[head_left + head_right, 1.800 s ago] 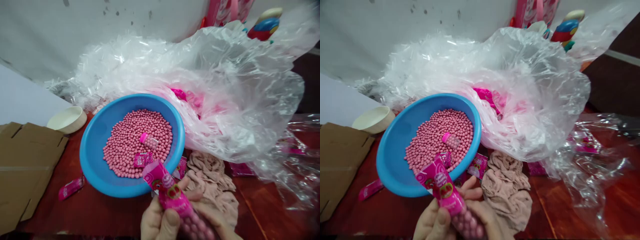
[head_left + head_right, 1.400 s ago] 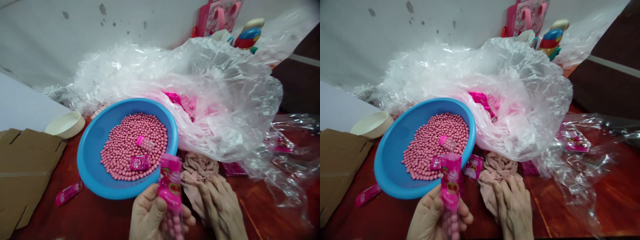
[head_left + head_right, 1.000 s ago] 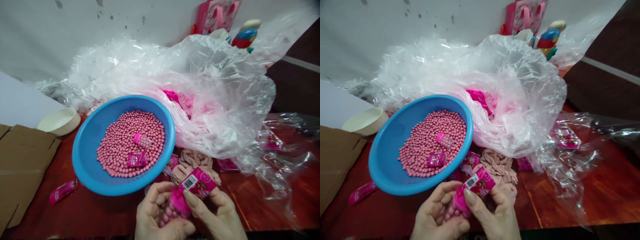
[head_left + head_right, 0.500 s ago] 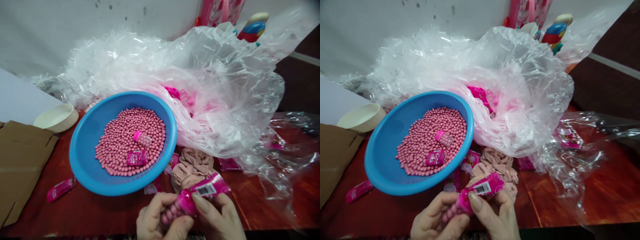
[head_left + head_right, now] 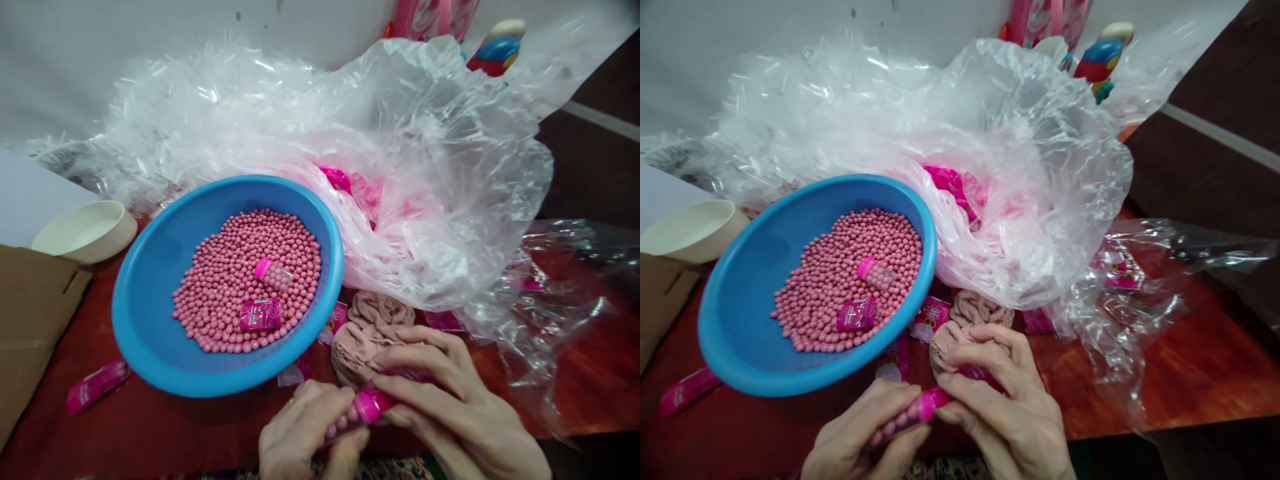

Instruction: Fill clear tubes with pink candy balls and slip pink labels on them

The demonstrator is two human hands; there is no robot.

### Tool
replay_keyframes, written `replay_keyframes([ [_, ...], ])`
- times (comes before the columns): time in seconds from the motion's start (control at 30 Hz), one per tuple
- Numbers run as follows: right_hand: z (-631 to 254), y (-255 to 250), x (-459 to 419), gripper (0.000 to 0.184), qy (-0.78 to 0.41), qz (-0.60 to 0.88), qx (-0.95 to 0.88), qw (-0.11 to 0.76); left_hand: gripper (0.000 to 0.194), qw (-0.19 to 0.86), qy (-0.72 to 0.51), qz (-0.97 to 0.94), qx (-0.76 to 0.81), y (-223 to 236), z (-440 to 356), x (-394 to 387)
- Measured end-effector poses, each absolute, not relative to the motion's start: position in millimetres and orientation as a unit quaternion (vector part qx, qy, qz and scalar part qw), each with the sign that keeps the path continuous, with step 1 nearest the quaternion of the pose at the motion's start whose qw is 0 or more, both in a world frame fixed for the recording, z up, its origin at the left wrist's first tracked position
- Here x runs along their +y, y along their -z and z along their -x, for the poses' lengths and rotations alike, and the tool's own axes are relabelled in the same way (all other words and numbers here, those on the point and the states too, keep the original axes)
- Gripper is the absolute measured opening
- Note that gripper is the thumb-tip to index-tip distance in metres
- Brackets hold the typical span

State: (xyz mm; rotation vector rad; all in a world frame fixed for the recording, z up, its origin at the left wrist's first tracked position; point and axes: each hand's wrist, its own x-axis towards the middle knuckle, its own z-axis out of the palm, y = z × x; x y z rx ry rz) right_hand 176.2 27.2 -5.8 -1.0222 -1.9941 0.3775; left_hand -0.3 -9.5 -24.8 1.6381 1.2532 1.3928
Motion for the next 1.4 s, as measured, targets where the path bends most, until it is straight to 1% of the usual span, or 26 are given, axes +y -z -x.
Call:
replay_keyframes([
  [0.1,-174.7,3.1,30.3,0.008,-0.169,0.383,-0.809,0.412,0.033,0.281,-0.461,-0.728,0.422,24.4,14.9,-4.7],
  [0.2,-166.9,0.5,29.9,0.006,-0.187,0.388,-0.801,0.416,0.03,0.239,-0.42,-0.768,0.419,23.1,19.7,-3.6],
  [0.33,-155.8,-3.1,26.2,0.019,-0.169,0.42,-0.779,0.434,0.015,0.216,-0.413,-0.75,0.47,27.5,9.1,-10.2],
  [0.4,-153.9,-3.5,24.4,0.022,-0.159,0.432,-0.779,0.426,0.014,0.223,-0.426,-0.721,0.499,30.4,3.5,-12.5],
  [0.53,-156.0,-1.7,22.7,0.013,-0.164,0.413,-0.798,0.407,0.011,0.278,-0.444,-0.698,0.488,33.0,2.4,-10.7],
  [0.63,-154.9,0.8,22.7,0.017,-0.226,0.391,-0.796,0.403,0.009,0.329,-0.45,-0.685,0.468,35.3,4.3,-11.2],
  [0.73,-151.3,5.9,23.5,0.019,-0.266,0.405,-0.779,0.399,0.012,0.327,-0.438,-0.671,0.501,39.3,1.6,-16.9],
  [0.83,-149.8,11.1,23.3,0.018,-0.234,0.396,-0.794,0.398,0.014,0.337,-0.428,-0.645,0.536,39.7,-4.3,-21.3],
  [0.9,-150.9,12.4,20.5,0.017,-0.192,0.393,-0.805,0.401,0.013,0.356,-0.436,-0.617,0.55,36.8,-8.7,-20.4],
  [0.97,-153.5,12.2,14.7,0.018,-0.113,0.435,-0.791,0.415,0.015,0.354,-0.461,-0.588,0.562,32.9,-13.3,-17.0],
  [1.03,-157.5,12.2,7.4,0.019,-0.026,0.502,-0.744,0.44,0.017,0.33,-0.491,-0.568,0.572,30.1,-18.2,-13.4],
  [1.07,-160.0,12.7,4.2,0.018,0.001,0.521,-0.732,0.44,0.016,0.317,-0.503,-0.562,0.575,29.6,-20.5,-12.1],
  [1.13,-165.6,14.4,0.0,0.018,0.016,0.5,-0.762,0.411,0.015,0.289,-0.522,-0.558,0.577,30.3,-24.3,-11.0],
  [1.2,-170.8,16.1,-0.4,0.023,0.009,0.456,-0.817,0.354,0.017,0.26,-0.539,-0.565,0.567,32.4,-26.0,-12.1],
  [1.27,-173.6,16.7,1.6,0.027,0.01,0.43,-0.846,0.316,0.022,0.229,-0.544,-0.578,0.563,35.1,-25.2,-14.4],
  [1.4,-168.0,15.9,4.4,0.023,0.062,0.397,-0.872,0.281,0.021,0.143,-0.494,-0.621,0.592,40.0,-20.7,-18.0],
])
